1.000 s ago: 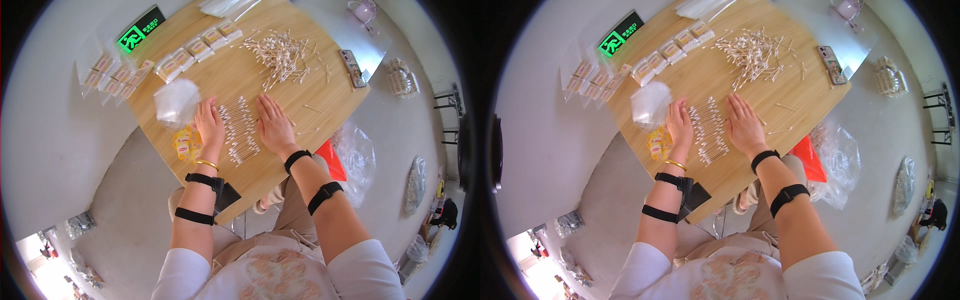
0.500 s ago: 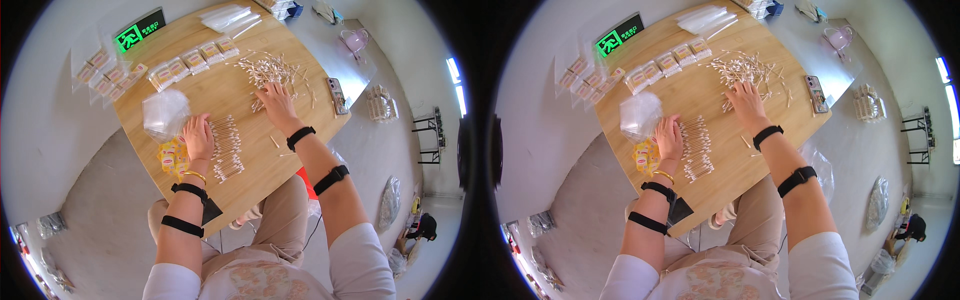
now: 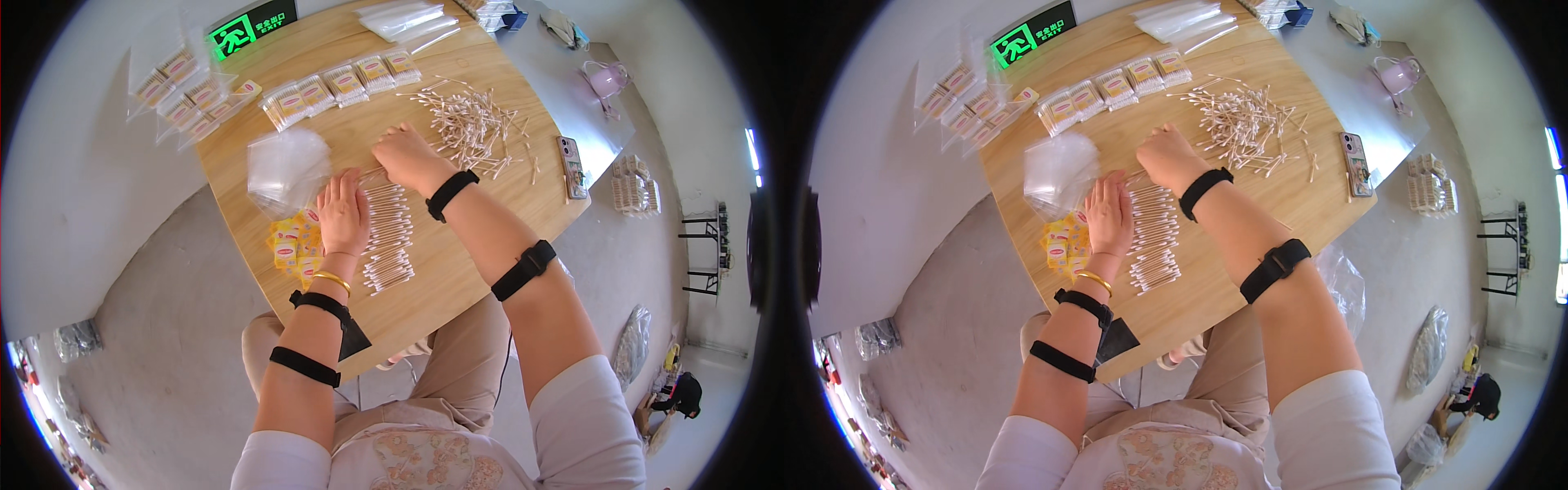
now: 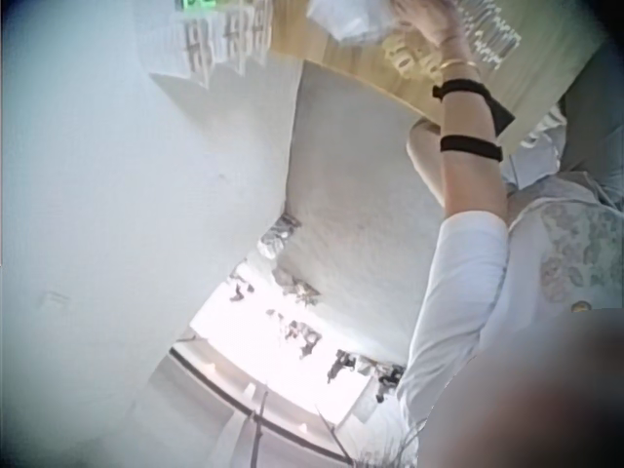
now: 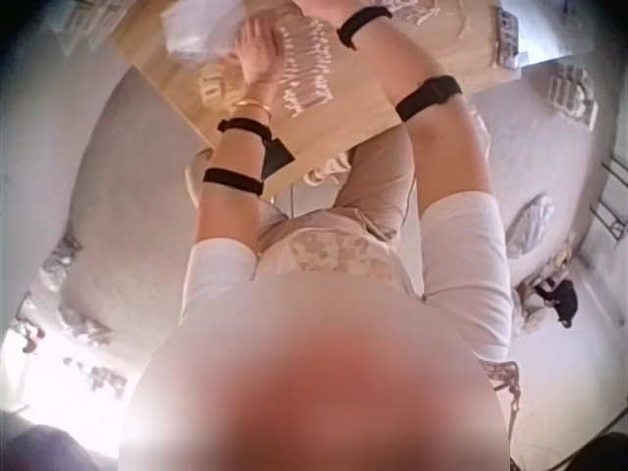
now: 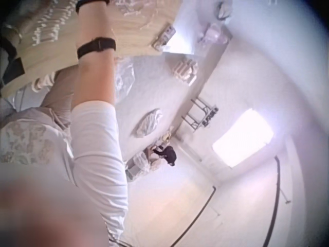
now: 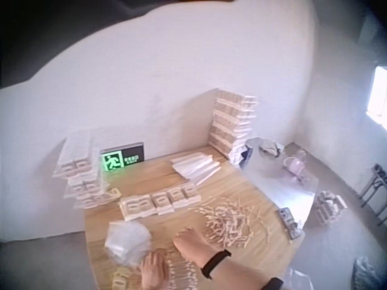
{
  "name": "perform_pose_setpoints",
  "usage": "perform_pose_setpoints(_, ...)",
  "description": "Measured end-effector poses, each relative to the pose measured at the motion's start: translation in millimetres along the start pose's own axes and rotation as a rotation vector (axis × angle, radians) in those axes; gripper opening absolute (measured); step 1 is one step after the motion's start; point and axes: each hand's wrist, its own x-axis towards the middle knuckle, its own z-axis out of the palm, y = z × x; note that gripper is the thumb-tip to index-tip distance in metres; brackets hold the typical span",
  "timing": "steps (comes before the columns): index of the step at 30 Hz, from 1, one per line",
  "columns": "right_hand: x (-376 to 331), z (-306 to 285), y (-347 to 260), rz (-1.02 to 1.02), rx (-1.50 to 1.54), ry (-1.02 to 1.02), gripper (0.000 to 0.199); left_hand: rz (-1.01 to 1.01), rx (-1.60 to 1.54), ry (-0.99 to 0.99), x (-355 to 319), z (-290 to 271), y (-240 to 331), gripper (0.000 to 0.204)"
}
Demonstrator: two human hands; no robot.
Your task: Sort and arrange cotton swabs into specific quantities or patterns.
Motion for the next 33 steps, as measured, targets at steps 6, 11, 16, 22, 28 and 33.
perform_pose_setpoints(6,10,-2,-8,0.043,0.187,-0.038,0.009,0.013,0.02,0.039,0,1,0,0.038)
perform_pose_setpoints(11,-18,-1,12,0.049,0.433,0.073,0.024,0.01,0.096,-0.055,-1,-2,-1,0.044)
perform_pose_setpoints(16,-48,17,24,0.081,0.44,0.268,0.031,0.098,0.287,-0.127,-1,1,6,0.056)
perform_pose_setpoints(22,-49,29,15,0.191,0.352,0.311,0.01,0.075,0.338,-0.246,0,1,9,0.061)
perform_pose_setpoints(28,-49,27,12,0.112,0.324,0.314,0.005,0.061,0.307,-0.213,1,-2,11,0.059)
perform_pose_setpoints(33,-48,21,9,0.115,0.398,0.321,0.01,0.066,0.283,-0.195,1,-4,12,0.057)
